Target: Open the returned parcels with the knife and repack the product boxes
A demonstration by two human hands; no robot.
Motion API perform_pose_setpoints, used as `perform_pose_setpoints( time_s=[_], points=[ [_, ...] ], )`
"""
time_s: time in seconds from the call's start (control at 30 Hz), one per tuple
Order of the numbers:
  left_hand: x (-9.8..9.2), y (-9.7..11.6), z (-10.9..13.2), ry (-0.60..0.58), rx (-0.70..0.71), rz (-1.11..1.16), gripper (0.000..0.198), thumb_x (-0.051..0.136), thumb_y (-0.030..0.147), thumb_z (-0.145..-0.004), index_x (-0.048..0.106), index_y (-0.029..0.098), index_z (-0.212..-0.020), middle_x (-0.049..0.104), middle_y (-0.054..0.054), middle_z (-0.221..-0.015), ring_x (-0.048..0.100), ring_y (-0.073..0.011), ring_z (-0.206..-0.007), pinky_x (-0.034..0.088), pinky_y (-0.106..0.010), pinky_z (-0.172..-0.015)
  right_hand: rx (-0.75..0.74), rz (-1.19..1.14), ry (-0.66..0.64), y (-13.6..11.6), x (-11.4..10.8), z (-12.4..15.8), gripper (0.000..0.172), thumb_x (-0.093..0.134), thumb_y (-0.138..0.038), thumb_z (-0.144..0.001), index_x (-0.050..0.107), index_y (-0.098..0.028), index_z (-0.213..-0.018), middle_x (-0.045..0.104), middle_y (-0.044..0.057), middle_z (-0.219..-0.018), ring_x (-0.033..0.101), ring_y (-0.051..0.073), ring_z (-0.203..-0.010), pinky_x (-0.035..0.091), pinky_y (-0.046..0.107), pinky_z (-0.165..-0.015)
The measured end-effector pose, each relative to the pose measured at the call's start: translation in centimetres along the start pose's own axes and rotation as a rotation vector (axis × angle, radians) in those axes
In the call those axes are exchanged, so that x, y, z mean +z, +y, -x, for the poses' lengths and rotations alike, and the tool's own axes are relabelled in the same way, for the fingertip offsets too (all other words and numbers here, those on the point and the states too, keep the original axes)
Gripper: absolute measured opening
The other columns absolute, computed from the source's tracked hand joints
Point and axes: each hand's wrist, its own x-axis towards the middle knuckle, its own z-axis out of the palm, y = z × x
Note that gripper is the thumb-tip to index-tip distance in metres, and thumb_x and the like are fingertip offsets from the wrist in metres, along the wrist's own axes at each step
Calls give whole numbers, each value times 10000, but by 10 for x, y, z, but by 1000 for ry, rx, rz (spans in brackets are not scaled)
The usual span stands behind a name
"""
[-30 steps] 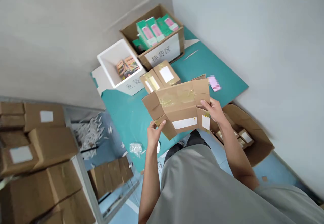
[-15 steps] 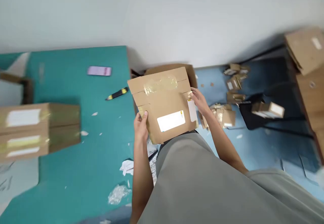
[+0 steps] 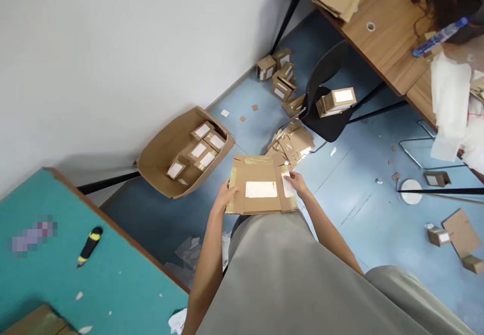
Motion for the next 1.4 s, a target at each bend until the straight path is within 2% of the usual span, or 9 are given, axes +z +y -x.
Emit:
perform_pose_setpoints(
  time_s=[0.13, 0.37, 0.5, 0.6, 0.77, 0.93, 1.07, 1.23, 1.4],
  points=[
    [76, 58, -54, -95, 5, -123, 442, 767, 227, -656, 735, 195, -1095, 844, -144, -1057, 810, -345, -1034, 655, -441, -942, 46, -59, 135, 8, -56, -35, 416, 780, -506, -623, 778, -222, -926, 860, 86, -949, 763, 303, -906, 600, 393, -784],
    [193, 140, -130, -301, 163, -324, 598, 787, 136, -667, 770, 149, -1265, 842, -162, -1305, 783, -357, -1245, 582, -466, -1177, 101, -110, 319, 31, -135, -68, 448, 691, -502, -615, 767, -197, -935, 829, 80, -895, 713, 268, -818, 545, 340, -681],
    [232, 165, -152, -290, 220, -394, 782, 812, 60, -684, 705, 91, -1459, 803, -227, -1394, 753, -396, -1339, 533, -471, -1228, 128, -131, 418, 44, -154, -90, 592, 677, -494, -658, 780, -174, -1146, 854, 120, -1045, 756, 296, -928, 603, 368, -754],
    [241, 166, -156, -225, 240, -417, 731, 831, 68, -736, 698, 65, -1455, 757, -272, -1466, 695, -384, -1446, 475, -419, -1274, 175, -109, 491, 51, -158, -107, 669, 688, -473, -678, 766, -182, -1275, 847, 151, -1164, 776, 323, -1079, 642, 418, -881],
    [212, 134, -132, -161, 182, -443, 503, 827, 145, -818, 771, 118, -1317, 830, -211, -1288, 769, -343, -1317, 515, -436, -1231, 218, -61, 490, 56, -150, -117, 552, 731, -454, -677, 798, -201, -1164, 837, 180, -1187, 777, 348, -1168, 656, 486, -992],
    [149, 80, -84, -70, 59, -406, 283, 823, 204, -794, 836, 222, -1076, 861, -128, -1014, 824, -340, -1104, 589, -473, -1136, 148, -13, 317, 42, -126, -120, 456, 777, -506, -690, 795, -210, -1036, 839, 114, -984, 783, 304, -1004, 655, 447, -915],
    [97, 37, -41, 72, -8, -238, 158, 767, 332, -833, 825, 234, -943, 861, -120, -939, 824, -313, -969, 631, -436, -1027, 63, 75, 89, 8, -89, -133, 442, 822, -524, -661, 771, -207, -966, 830, 107, -902, 793, 291, -904, 656, 446, -877],
    [47, -22, 19, 402, -79, 135, 249, 716, 473, -878, 823, 248, -887, 871, -108, -933, 821, -313, -974, 631, -413, -1006, -80, 313, -300, -50, -5, -143, 485, 861, -564, -666, 781, -223, -1003, 862, 133, -1011, 823, 304, -969, 669, 465, -940],
    [15, -106, 84, 778, -145, 548, 375, 688, 545, -924, 832, 205, -996, 874, -137, -1046, 824, -302, -998, 626, -430, -1061, -206, 624, -701, -77, 121, -117, 555, 831, -629, -711, 785, -227, -1091, 869, 151, -1157, 818, 307, -1051, 659, 470, -995]
  ],
)
